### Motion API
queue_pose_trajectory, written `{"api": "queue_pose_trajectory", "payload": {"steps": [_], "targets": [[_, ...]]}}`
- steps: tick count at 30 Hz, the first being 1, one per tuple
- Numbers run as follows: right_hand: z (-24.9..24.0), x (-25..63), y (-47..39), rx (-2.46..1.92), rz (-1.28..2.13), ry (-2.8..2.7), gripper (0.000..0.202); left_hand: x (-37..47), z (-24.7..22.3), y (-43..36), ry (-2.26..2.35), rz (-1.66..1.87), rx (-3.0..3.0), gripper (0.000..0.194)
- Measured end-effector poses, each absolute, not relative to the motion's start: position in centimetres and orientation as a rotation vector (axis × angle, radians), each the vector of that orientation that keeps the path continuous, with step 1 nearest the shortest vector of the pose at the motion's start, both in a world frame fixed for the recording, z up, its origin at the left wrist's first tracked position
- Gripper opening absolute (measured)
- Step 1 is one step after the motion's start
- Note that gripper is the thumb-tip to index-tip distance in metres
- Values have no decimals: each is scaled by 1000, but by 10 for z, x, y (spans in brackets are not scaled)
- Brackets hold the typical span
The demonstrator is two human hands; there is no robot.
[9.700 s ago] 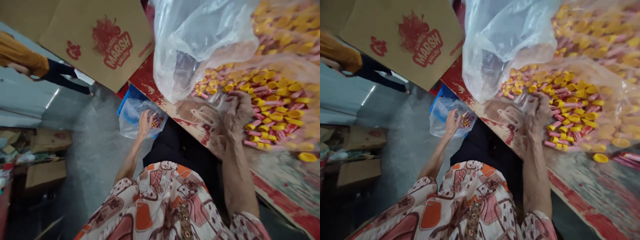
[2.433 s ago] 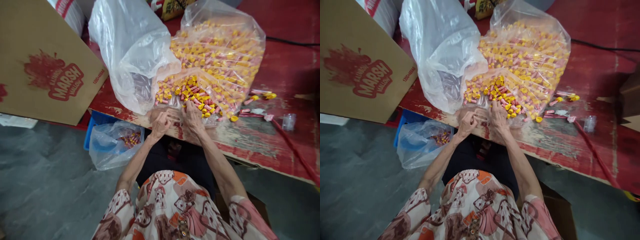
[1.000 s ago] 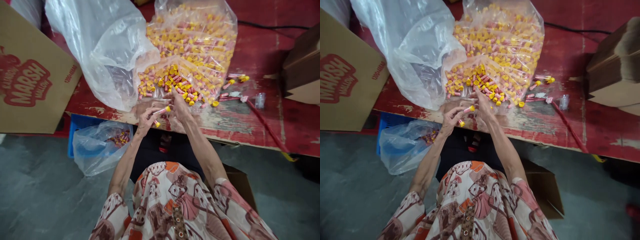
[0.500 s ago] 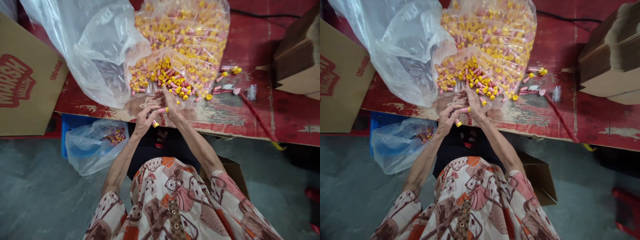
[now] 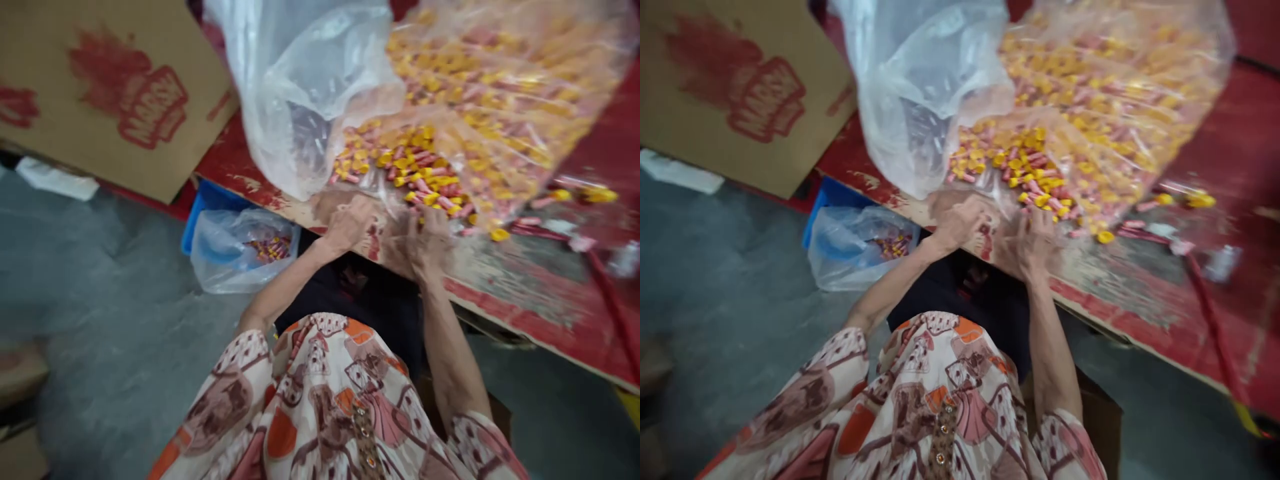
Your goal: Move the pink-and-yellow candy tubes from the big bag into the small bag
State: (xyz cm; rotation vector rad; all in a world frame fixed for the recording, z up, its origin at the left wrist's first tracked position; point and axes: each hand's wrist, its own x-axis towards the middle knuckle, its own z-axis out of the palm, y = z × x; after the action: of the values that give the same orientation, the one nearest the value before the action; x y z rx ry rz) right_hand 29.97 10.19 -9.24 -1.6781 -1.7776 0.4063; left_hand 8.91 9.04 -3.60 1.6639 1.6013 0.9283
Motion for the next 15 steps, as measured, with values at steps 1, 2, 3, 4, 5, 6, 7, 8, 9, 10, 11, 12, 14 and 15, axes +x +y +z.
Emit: {"api": "queue_pose_trajectory", "payload": {"steps": [1,2,3,4,5,6,7,8,9,10,11,12,14,15], "targets": [[-93,298,105,-1633,387,-1761,40,92,-38,96,1598,831,1766,21],[-93,294,106,-1598,372,-1751,41,92,-39,100,1578,754,1852,19],[-93,290,107,-1575,363,-1752,43,89,-39,102,1541,693,1930,15],[-94,285,106,-1567,361,-1767,44,82,-38,100,1512,693,1967,13],[-95,280,105,-1569,369,-1792,45,71,-36,94,1506,727,1970,10],[-96,276,103,-1573,382,-1819,45,57,-33,84,1529,775,1949,9],[-97,272,101,-1572,395,-1838,46,40,-29,70,1584,830,1908,10],[-99,269,100,-1564,403,-1844,46,20,-26,53,1692,870,1843,11],[-101,268,100,-1548,406,-1837,46,-3,-24,35,1805,879,1783,12],[-103,267,101,-1528,403,-1819,46,-26,-22,16,1919,859,1731,13],[-105,268,101,-1509,395,-1798,46,-48,-22,-3,2033,805,1686,12],[-106,269,102,-1494,388,-1775,44,-68,-23,-20,2137,712,1650,10],[-109,271,104,-1479,383,-1730,37,-98,-26,-45,2325,550,1574,7],[-109,272,104,-1474,385,-1714,35,-106,-28,-51,2386,504,1551,7]]}}
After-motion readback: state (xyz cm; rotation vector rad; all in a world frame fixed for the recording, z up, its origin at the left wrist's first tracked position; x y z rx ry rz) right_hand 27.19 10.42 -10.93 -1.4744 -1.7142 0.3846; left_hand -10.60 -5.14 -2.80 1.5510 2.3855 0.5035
